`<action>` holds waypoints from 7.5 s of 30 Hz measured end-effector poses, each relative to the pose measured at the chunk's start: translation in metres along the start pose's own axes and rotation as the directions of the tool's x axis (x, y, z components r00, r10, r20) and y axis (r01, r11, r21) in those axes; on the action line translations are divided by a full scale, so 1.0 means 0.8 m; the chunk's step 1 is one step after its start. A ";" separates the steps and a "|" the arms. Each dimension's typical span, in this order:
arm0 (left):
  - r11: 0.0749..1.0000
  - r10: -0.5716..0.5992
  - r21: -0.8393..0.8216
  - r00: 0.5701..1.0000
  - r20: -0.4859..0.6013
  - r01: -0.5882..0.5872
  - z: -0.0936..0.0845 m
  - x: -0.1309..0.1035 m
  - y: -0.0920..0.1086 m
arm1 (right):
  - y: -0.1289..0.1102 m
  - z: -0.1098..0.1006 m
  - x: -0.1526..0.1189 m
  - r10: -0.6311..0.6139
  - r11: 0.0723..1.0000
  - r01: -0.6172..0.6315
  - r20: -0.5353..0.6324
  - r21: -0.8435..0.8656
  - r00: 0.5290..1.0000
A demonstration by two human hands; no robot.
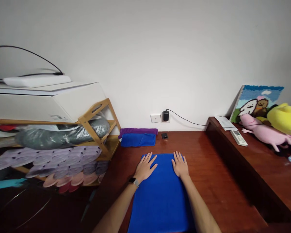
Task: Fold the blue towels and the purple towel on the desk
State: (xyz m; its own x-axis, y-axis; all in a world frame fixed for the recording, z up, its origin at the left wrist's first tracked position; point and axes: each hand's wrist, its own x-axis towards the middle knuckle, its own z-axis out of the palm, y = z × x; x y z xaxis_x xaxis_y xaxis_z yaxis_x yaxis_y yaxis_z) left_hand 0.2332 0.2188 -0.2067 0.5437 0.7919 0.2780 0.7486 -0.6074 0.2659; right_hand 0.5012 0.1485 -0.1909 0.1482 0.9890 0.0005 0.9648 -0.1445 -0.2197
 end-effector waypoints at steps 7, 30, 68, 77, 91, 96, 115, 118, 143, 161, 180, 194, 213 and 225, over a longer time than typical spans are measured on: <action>0.999 -0.006 0.035 0.998 0.061 0.004 -0.010 0.011 0.020 | -0.005 -0.008 -0.002 0.012 1.000 -0.013 -0.028 -0.028 1.000; 0.998 0.046 0.056 0.995 -0.089 -0.041 -0.021 -0.098 0.099 | -0.069 0.007 -0.115 -0.138 0.983 0.152 -0.135 0.100 0.981; 0.989 0.006 0.148 0.999 -0.045 0.000 -0.025 -0.234 0.115 | -0.030 0.018 -0.275 0.060 0.998 -0.060 -0.049 0.005 0.997; 0.990 0.007 0.142 0.999 -0.050 0.000 -0.030 -0.233 0.121 | -0.026 0.025 -0.274 0.077 0.997 -0.076 -0.069 0.018 0.995; 0.999 -0.016 0.040 0.995 -0.095 0.020 -0.040 -0.183 0.105 | -0.043 0.002 -0.222 0.042 0.987 -0.019 -0.146 0.160 0.988; 0.997 0.074 0.033 0.992 -0.100 -0.071 -0.035 -0.062 0.097 | -0.089 -0.026 -0.100 -0.129 0.968 0.163 -0.176 0.190 0.976; 0.995 0.024 0.099 1.000 -0.014 -0.022 0.028 0.010 0.047 | -0.075 0.024 -0.007 -0.167 0.980 0.173 -0.071 0.101 0.983; 0.993 -0.048 0.103 0.999 -0.026 0.050 0.021 0.007 0.020 | -0.049 0.020 -0.004 -0.094 0.992 0.098 -0.060 0.078 0.994; 0.986 -0.090 0.135 0.995 -0.052 0.097 -0.004 0.019 0.033 | -0.038 -0.020 -0.006 0.107 0.994 -0.107 -0.038 0.014 0.994; 0.982 -0.143 0.119 0.989 -0.023 0.145 0.004 -0.029 -0.009 | 0.044 0.014 -0.026 0.103 0.995 -0.103 -0.028 0.008 0.994; 0.947 -0.241 0.171 0.954 -0.180 0.272 -0.070 -0.260 -0.061 | 0.150 0.021 -0.245 0.292 0.953 -0.270 -0.187 0.134 0.938; 0.995 -0.049 0.072 0.975 -0.215 0.066 -0.082 -0.123 0.032 | 0.043 -0.024 -0.152 0.052 0.981 0.014 -0.332 0.192 0.942; 0.982 -0.133 0.135 0.991 0.009 0.131 -0.003 -0.009 0.007 | 0.012 0.003 -0.022 0.111 0.993 -0.111 -0.009 -0.031 0.994; 0.988 0.002 0.155 0.998 -0.057 0.006 -0.004 -0.026 0.076 | -0.055 -0.004 -0.051 -0.067 0.998 0.067 -0.123 -0.008 0.990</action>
State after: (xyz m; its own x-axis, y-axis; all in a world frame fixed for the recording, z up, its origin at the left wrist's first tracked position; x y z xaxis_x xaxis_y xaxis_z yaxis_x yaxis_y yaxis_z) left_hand 0.2664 0.1652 -0.1934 0.5231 0.7855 0.3307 0.8020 -0.5850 0.1210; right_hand 0.4536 0.1141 -0.1781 0.1088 0.9848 0.1352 0.9742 -0.0786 -0.2116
